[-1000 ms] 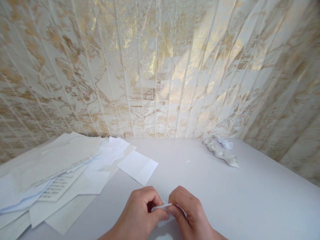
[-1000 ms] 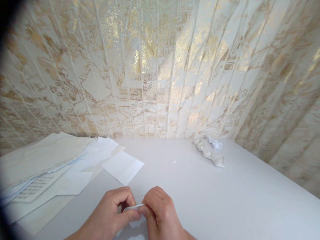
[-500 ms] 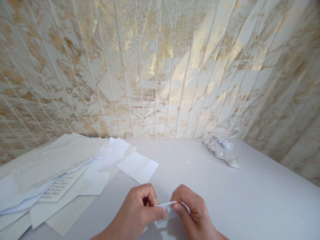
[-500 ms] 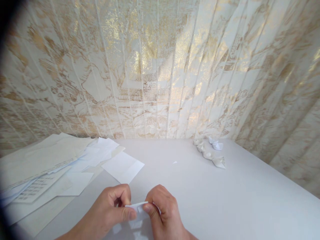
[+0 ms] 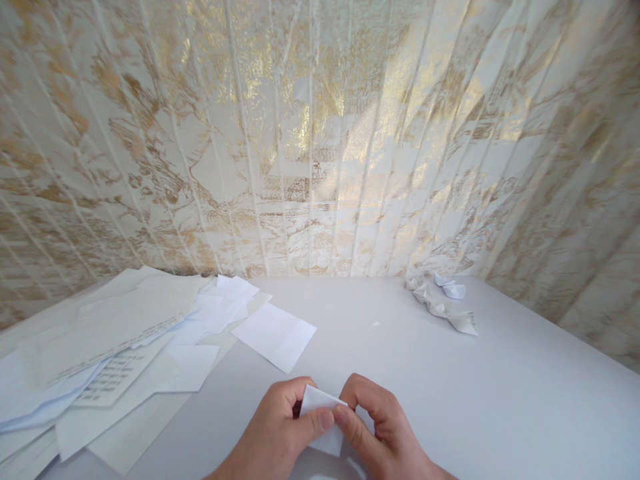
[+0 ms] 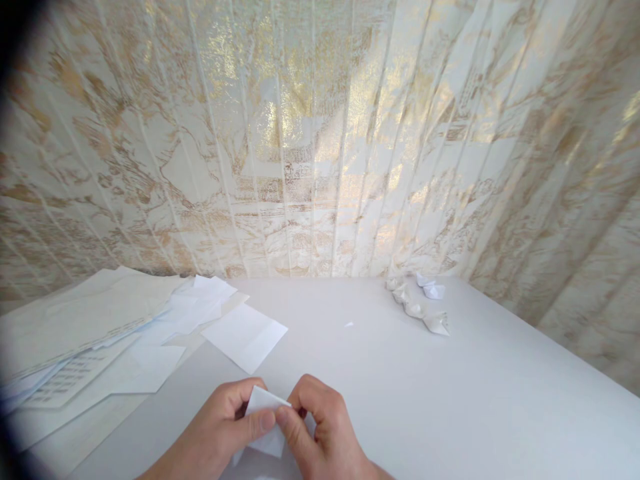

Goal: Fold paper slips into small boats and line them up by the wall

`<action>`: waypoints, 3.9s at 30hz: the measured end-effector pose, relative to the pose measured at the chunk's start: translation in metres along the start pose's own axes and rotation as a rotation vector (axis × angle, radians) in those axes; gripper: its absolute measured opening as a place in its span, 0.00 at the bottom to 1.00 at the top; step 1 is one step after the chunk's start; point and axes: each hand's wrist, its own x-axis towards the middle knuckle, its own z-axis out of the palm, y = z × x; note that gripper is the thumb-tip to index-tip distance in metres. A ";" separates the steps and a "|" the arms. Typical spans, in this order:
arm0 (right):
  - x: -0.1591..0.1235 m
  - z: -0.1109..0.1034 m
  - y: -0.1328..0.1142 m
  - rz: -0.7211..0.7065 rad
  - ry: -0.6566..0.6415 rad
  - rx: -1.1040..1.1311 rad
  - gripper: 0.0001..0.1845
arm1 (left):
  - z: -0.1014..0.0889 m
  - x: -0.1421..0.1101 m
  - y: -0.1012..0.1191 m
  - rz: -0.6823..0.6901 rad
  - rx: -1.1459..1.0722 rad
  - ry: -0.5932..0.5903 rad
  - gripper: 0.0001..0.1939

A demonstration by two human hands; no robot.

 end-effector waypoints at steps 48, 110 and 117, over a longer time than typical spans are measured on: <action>0.000 -0.001 0.011 0.228 0.046 0.226 0.20 | -0.006 0.003 0.004 -0.026 -0.061 0.046 0.20; 0.007 -0.008 0.012 -0.908 0.179 -0.616 0.04 | -0.007 0.004 0.003 -0.094 -0.302 0.073 0.19; 0.005 -0.009 0.030 -0.417 0.042 -0.091 0.16 | -0.015 0.005 0.002 0.007 -0.208 0.072 0.20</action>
